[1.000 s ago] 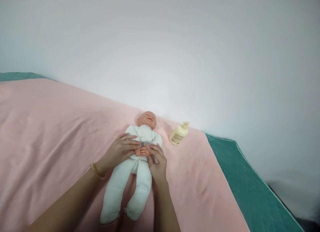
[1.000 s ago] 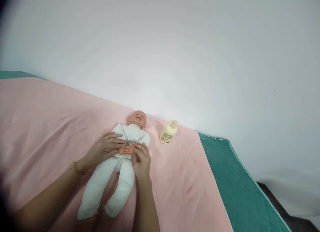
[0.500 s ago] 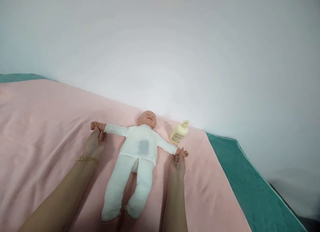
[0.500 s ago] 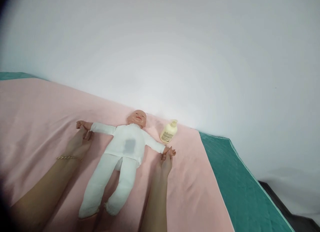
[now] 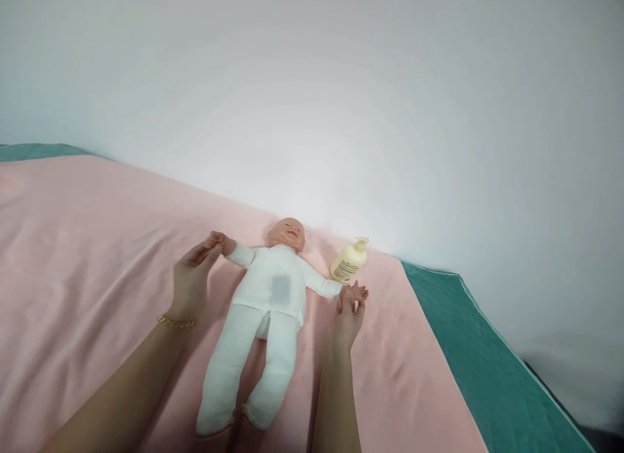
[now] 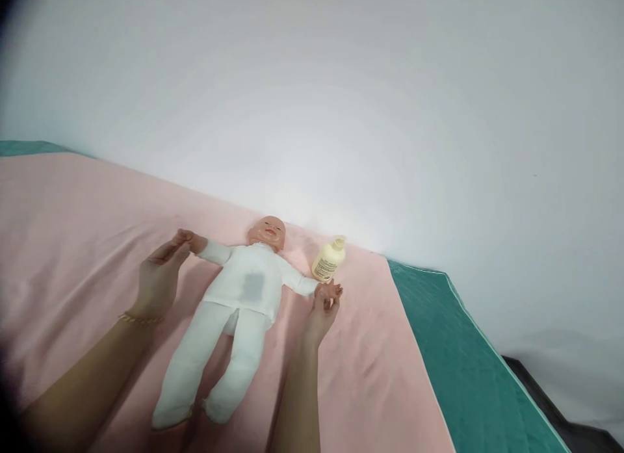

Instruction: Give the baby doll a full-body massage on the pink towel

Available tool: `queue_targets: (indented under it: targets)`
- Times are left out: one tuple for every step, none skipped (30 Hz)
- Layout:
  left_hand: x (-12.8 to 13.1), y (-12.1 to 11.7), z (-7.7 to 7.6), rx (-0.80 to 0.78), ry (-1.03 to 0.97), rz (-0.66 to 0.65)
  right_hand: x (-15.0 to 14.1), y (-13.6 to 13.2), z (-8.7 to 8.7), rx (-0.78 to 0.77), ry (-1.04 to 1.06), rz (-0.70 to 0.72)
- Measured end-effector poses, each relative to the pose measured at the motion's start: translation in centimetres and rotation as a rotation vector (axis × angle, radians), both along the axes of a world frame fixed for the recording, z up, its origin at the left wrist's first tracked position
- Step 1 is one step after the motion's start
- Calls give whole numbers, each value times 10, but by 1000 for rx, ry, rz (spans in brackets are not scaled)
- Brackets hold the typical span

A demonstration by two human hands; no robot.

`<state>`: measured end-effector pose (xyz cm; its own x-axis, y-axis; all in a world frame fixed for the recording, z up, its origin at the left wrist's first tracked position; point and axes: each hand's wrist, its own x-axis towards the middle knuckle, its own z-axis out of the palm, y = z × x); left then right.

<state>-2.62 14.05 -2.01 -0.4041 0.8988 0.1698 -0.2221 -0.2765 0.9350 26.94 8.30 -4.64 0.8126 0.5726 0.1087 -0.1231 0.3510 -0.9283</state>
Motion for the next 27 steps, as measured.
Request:
queue_targets:
  targets:
    - [4,-5,4,29,78,-20,-6,-1,6,23,-59,-2]
    - [8,-9,7,67,189,-59,-14,-3,11,44,-125,8]
    - [11,-12,9,115,296,-128,-21,-4,16,63,-190,39]
    - [15,-15,10,180,412,-216,-29,-6,20,78,-263,75]
    - [18,-16,9,263,527,-304,-36,-8,22,81,-345,114]
    - [22,-17,7,355,633,-376,-42,-10,23,78,-437,155]
    - [25,-17,5,445,724,-423,-47,-12,24,74,-543,196]
    - [27,-16,3,522,798,-443,-51,-13,23,74,-660,240]
    - [29,-16,1,576,854,-438,-54,-13,21,82,-778,285]
    - [30,-15,-1,607,895,-421,-56,-13,20,101,-885,329]
    - [31,-14,-3,624,925,-407,-57,-13,18,128,-969,363]
    - [31,-13,-4,633,947,-398,-57,-12,17,154,-1027,382]
    - [31,-12,-5,642,958,-393,-57,-12,16,173,-1061,390]
    - [30,-11,-5,651,960,-390,-57,-11,15,184,-1079,391]
    - [30,-11,-6,662,957,-387,-56,-10,15,190,-1088,391]
    - [30,-11,-6,675,950,-383,-56,-10,16,192,-1097,392]
    - [30,-11,-7,686,943,-380,-56,-10,16,192,-1107,394]
    - [30,-10,-7,693,938,-379,-56,-10,17,192,-1119,393]
    - [30,-10,-8,694,938,-380,-56,-10,18,192,-1130,390]
    - [30,-11,-8,690,941,-381,-57,-10,19,192,-1140,385]
    - [31,-11,-8,688,945,-380,-57,-10,19,192,-1149,383]
    - [31,-11,-8,685,950,-380,-58,-10,20,191,-1158,382]
    - [32,-11,-9,684,954,-380,-58,-10,20,190,-1166,384]
    - [32,-11,-9,685,957,-381,-58,-10,20,189,-1173,387]
    - [33,-11,-9,686,960,-381,-58,-10,20,190,-1179,392]
    - [33,-11,-10,686,962,-382,-58,-10,20,194,-1183,396]
    - [34,-11,-10,683,961,-382,-58,-10,19,199,-1184,399]
